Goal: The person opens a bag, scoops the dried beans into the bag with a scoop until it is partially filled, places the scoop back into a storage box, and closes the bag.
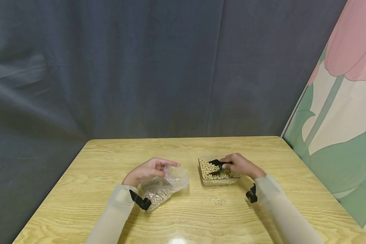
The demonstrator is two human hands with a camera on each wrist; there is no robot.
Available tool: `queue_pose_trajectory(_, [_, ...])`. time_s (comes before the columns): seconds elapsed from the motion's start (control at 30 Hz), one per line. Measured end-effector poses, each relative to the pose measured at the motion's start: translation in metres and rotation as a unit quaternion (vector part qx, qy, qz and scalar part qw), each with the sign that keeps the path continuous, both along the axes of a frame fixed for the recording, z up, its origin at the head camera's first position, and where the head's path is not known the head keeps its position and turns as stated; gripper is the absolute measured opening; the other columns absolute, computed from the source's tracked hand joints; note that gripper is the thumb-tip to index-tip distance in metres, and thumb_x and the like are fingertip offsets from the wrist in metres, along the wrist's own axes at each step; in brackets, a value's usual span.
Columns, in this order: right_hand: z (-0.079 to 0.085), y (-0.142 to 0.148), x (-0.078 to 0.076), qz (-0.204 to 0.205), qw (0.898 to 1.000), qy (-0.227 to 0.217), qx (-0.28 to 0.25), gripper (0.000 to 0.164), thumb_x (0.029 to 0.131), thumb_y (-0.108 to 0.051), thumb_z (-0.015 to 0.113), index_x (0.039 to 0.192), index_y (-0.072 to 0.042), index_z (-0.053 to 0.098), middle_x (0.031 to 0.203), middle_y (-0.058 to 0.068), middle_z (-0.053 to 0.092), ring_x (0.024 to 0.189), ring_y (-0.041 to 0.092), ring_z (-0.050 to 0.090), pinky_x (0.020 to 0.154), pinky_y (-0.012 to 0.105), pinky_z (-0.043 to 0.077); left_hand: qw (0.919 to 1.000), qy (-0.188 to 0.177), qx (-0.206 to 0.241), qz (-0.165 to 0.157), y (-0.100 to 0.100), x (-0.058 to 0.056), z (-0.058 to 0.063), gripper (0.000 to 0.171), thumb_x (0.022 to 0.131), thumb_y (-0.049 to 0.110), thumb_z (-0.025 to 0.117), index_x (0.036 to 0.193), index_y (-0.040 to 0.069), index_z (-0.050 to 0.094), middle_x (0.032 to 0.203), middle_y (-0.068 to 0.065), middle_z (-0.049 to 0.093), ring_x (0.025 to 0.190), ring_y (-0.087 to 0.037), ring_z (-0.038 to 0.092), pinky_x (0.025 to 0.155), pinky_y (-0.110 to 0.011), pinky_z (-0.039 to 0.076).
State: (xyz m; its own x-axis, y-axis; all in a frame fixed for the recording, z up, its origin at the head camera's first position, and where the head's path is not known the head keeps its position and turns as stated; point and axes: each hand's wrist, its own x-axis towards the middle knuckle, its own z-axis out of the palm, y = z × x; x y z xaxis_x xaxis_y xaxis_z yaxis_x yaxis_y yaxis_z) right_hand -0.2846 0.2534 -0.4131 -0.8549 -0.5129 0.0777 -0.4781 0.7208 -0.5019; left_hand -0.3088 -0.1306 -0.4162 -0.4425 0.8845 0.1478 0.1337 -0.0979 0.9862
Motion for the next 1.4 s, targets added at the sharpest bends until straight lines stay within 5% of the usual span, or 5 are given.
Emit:
queue_pose_trajectory(0.43, [-0.010, 0.005, 0.002, -0.010, 0.999, 0.036, -0.021, 0.033, 0.094, -0.008, 0.058, 0.123, 0.005, 0.062, 0.117, 0.021, 0.065, 0.101, 0.033, 0.063, 0.078, 0.038, 0.052, 1.0000, -0.006, 0.003, 0.002, 0.000, -0.001, -0.002, 0.050, 0.089, -0.013, 0.047, 0.138, -0.018, 0.036, 0.077, 0.008, 0.065, 0.074, -0.008, 0.056, 0.076, -0.023, 0.048])
queue_pose_trajectory(0.97, [-0.006, 0.011, -0.002, -0.024, 0.999, -0.022, -0.033, 0.035, 0.096, -0.009, 0.055, 0.129, 0.002, 0.059, 0.129, 0.025, 0.058, 0.117, 0.041, 0.055, 0.091, 0.050, 0.049, 0.9999, -0.009, -0.006, 0.005, 0.001, -0.001, 0.000, 0.050, 0.091, -0.013, 0.048, 0.138, -0.019, 0.034, 0.077, 0.009, 0.065, 0.074, -0.006, 0.056, 0.081, -0.023, 0.051])
queue_pose_trajectory(1.4, [-0.007, 0.018, -0.005, -0.016, 0.998, -0.042, -0.050, 0.037, 0.096, -0.014, 0.055, 0.130, 0.000, 0.059, 0.131, 0.024, 0.056, 0.119, 0.040, 0.054, 0.087, 0.046, 0.050, 1.0000, -0.008, -0.003, 0.004, 0.001, 0.002, 0.002, 0.050, 0.090, -0.013, 0.048, 0.138, -0.019, 0.035, 0.077, 0.009, 0.066, 0.075, -0.007, 0.058, 0.079, -0.022, 0.050])
